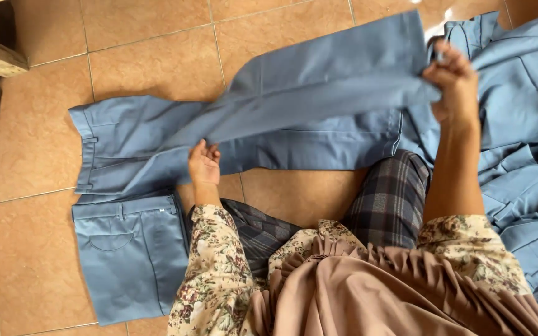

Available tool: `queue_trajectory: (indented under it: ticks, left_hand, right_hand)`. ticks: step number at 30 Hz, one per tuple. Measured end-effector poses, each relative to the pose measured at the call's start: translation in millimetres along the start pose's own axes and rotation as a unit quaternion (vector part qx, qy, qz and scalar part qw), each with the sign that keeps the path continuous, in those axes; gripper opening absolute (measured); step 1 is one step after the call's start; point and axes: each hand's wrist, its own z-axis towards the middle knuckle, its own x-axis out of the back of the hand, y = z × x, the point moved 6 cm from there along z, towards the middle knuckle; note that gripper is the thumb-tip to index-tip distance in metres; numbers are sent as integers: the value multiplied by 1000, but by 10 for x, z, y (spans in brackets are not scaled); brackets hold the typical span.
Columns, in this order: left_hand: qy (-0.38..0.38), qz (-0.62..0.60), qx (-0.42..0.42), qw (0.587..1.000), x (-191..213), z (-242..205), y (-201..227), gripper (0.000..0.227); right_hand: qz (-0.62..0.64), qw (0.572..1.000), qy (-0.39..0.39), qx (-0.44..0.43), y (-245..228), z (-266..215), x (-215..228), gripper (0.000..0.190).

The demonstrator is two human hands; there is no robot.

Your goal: Folding blue uniform pants and stacking them neatly on the floor.

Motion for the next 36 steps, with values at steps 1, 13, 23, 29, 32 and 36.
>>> queue_trajectory:
  ticks: [1,13,23,29,32,36]
  left_hand:
    - [46,66,28,996,265,75,-163,17]
    - [209,464,152,847,1279,4,-860,50]
    - [113,800,120,577,416,-509,-732,52]
    - [3,813,-211,543,-236,-934,-1012,25]
    - [-115,848,-128,502,-796,-1227,-1069,93]
    - [-185,861,-70,468,-750,-1166,-1433,123]
  right_hand:
    - [9,999,-10,-31,342,-1,132,47]
    - [-377,908,76,-165,2668,79,1347,57]
    - [-465,856,39,-222,2751,127,1584,62]
    - [-401,857,15,-324,2158,-146,903,79]
    - [-308,906,-4,-292,2272,-1,632,70]
    - [-114,965,-27,-233,1029,-236,86,44]
